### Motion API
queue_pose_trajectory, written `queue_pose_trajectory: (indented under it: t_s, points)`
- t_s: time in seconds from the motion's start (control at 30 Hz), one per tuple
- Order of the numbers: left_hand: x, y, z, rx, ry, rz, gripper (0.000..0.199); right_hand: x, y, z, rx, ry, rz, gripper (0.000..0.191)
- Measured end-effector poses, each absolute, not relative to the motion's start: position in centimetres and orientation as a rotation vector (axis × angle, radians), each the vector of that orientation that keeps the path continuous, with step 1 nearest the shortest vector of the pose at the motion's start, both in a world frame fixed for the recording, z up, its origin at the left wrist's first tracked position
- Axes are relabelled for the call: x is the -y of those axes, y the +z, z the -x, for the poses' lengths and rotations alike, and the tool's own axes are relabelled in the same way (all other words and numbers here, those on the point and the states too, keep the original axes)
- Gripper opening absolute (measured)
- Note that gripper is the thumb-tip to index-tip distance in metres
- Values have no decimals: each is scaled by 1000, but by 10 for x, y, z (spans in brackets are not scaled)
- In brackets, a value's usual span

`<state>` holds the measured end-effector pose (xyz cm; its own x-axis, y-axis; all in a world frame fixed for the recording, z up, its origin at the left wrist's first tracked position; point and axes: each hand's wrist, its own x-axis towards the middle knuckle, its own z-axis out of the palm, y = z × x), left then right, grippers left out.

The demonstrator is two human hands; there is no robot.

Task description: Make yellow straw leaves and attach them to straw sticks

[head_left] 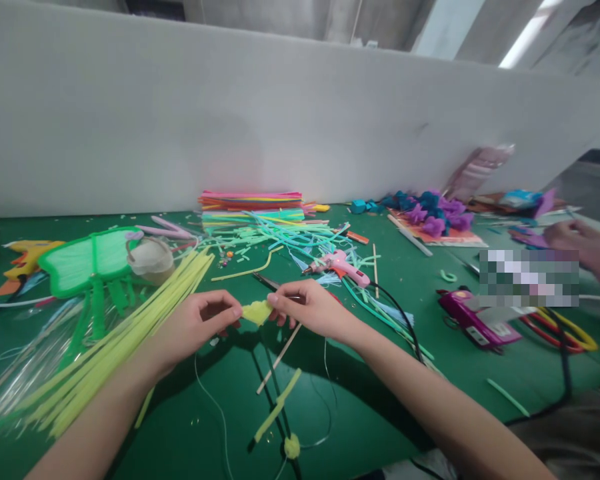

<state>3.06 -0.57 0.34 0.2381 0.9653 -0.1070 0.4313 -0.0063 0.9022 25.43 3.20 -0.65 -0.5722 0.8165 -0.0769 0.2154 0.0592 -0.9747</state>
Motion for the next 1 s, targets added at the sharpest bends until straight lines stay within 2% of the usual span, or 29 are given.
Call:
queue_pose_trajectory:
  t_s: [0.23,0.5,0.57,0.67,0.73,0.87,1.0]
  points:
    - [7,4,-38,-1300,600,-1535,31,-29,-6,-251,1924,1416,975,33]
    - [7,5,-41,-1243,597,-1461,25,-28,-4,-244,1950,1451,966,43]
    - [6,4,-37,-1227,608,-1430,26,-31,-3,-246,1837,1575,950,51]
    - [3,3,-26,-1174,579,-1434,25,-35,1,-252,1476,1956,826,72]
    - [1,3,-17,-1110,564,-1470,24,-36,1,-254,1293,2131,741,77]
    - [-1,4,-3,-915,641,-1517,24,-24,-7,-247,1535,2093,839,46]
    - [1,5,6,-827,772,-1539,18,-4,-10,-236,1733,2165,742,47]
